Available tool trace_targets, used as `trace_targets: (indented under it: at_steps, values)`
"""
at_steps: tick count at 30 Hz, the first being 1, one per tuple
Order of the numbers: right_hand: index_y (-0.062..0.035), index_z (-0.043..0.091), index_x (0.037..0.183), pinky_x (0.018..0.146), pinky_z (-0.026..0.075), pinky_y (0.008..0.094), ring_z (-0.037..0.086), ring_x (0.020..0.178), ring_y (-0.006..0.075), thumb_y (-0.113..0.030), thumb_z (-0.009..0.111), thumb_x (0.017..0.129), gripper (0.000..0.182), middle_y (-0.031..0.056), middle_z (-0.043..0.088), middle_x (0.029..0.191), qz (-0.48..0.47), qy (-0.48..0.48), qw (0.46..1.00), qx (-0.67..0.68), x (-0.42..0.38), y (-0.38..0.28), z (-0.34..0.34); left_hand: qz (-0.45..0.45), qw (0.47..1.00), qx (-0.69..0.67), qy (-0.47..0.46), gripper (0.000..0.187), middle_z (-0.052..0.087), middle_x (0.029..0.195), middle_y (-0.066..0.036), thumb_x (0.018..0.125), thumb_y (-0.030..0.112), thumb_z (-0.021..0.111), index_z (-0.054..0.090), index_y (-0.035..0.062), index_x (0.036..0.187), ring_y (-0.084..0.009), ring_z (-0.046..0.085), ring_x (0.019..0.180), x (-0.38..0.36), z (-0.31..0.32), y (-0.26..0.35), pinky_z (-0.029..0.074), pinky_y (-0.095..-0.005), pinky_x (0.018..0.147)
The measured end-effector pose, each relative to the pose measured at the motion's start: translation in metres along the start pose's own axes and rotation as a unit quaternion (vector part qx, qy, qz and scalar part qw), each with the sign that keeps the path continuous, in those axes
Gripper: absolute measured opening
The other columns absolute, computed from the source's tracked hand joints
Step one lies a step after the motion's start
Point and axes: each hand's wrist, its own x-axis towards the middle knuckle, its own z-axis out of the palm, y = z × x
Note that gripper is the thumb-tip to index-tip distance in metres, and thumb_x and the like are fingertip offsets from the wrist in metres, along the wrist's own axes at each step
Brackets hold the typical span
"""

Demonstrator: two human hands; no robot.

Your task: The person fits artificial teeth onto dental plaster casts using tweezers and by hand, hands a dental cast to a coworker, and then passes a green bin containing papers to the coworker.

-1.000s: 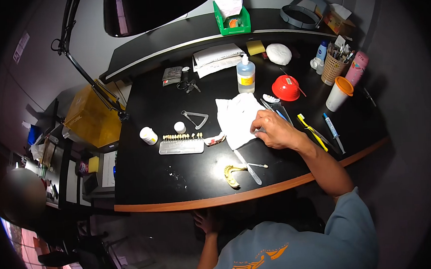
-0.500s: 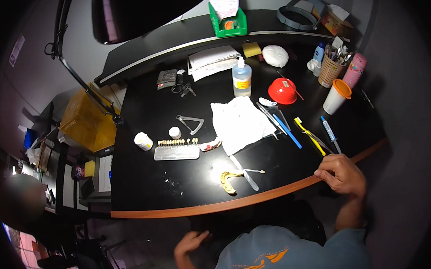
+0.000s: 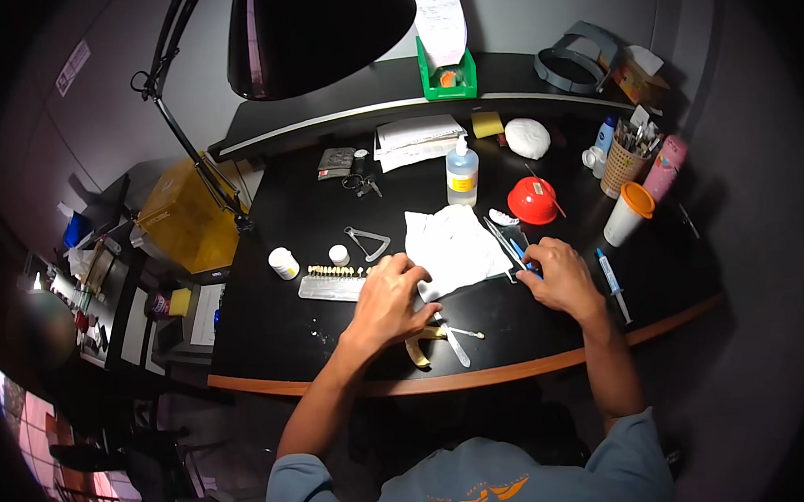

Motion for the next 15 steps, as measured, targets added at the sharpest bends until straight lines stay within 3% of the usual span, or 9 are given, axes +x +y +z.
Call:
trace_targets:
  at_steps: [1, 4, 5, 7, 8, 12, 15]
  values:
    - [-0.0021, 0.073, 0.095, 0.087, 0.054, 0.0491, 0.067, 0.098, 0.0379, -0.019, 0.084, 0.083, 0.024, 0.0172, 0.066, 0.094, 0.019, -0.015, 1.000, 0.006, 0.002, 0.003, 0.008, -0.012, 0.999, -0.006, -0.039, 0.044, 0.062, 0.113, -0.015, 0.075, 0.023, 0.089, 0.072, 0.0069, 0.112, -0.0340, 0.060, 0.109, 0.006, 0.005, -0.005, 0.048, -0.0458, 0.097]
    - [-0.0021, 0.071, 0.092, 0.086, 0.053, 0.0490, 0.066, 0.096, 0.0388, -0.015, 0.083, 0.082, 0.021, 0.0176, 0.065, 0.094, 0.013, -0.011, 0.999, 0.035, 0.001, 0.007, 0.020, -0.050, 0.995, 0.017, -0.079, 0.059, 0.059, 0.118, -0.018, 0.069, 0.016, 0.078, 0.065, 0.0066, 0.126, -0.0366, 0.055, 0.118, 0.012, -0.003, -0.032, 0.043, -0.0475, 0.102]
    - [-0.0022, 0.071, 0.092, 0.086, 0.053, 0.0490, 0.065, 0.095, 0.0390, -0.015, 0.083, 0.082, 0.020, 0.0177, 0.065, 0.093, 0.012, -0.007, 0.999, 0.049, -0.001, 0.011, 0.024, -0.068, 0.995, 0.014, -0.075, 0.060, 0.062, 0.117, -0.017, 0.070, 0.016, 0.079, 0.065, 0.0062, 0.127, -0.0369, 0.057, 0.114, 0.009, -0.006, -0.044, 0.042, -0.0474, 0.102]
    - [-0.0027, 0.071, 0.092, 0.085, 0.053, 0.0489, 0.065, 0.093, 0.0390, -0.012, 0.081, 0.083, 0.017, 0.0177, 0.065, 0.094, 0.001, 0.002, 0.998, 0.059, -0.002, 0.016, 0.030, -0.079, 0.995, 0.005, -0.068, 0.054, 0.067, 0.112, -0.018, 0.072, 0.015, 0.076, 0.067, 0.0029, 0.123, -0.0375, 0.060, 0.109, 0.004, -0.008, -0.061, 0.044, -0.0468, 0.097]
    - [-0.0028, 0.070, 0.093, 0.085, 0.053, 0.0488, 0.065, 0.093, 0.0387, -0.011, 0.080, 0.083, 0.016, 0.0175, 0.065, 0.094, 0.001, 0.008, 0.998, 0.063, -0.002, 0.015, 0.031, -0.077, 0.996, -0.019, -0.031, 0.041, 0.070, 0.103, -0.014, 0.074, 0.016, 0.079, 0.074, 0.0045, 0.114, -0.0352, 0.063, 0.102, 0.002, -0.006, -0.063, 0.044, -0.0462, 0.096]
    - [-0.0006, 0.070, 0.094, 0.081, 0.052, 0.0445, 0.064, 0.087, 0.0339, -0.006, 0.078, 0.084, 0.014, 0.0140, 0.063, 0.088, -0.035, 0.044, 0.996, 0.063, -0.001, 0.011, 0.031, -0.061, 0.997, -0.013, -0.036, 0.016, 0.072, 0.101, -0.009, 0.078, 0.016, 0.085, 0.082, 0.0089, 0.092, -0.0307, 0.064, 0.099, 0.000, 0.005, -0.070, 0.042, -0.0447, 0.094]
    - [-0.0019, 0.070, 0.095, 0.083, 0.052, 0.0472, 0.064, 0.092, 0.0370, -0.008, 0.076, 0.086, 0.012, 0.0161, 0.062, 0.092, -0.012, 0.026, 0.997, 0.076, -0.002, 0.008, 0.030, -0.061, 0.998, -0.013, -0.020, 0.015, 0.073, 0.093, -0.008, 0.083, 0.018, 0.083, 0.081, 0.0091, 0.096, -0.0288, 0.065, 0.096, -0.002, 0.011, -0.071, 0.041, -0.0462, 0.091]
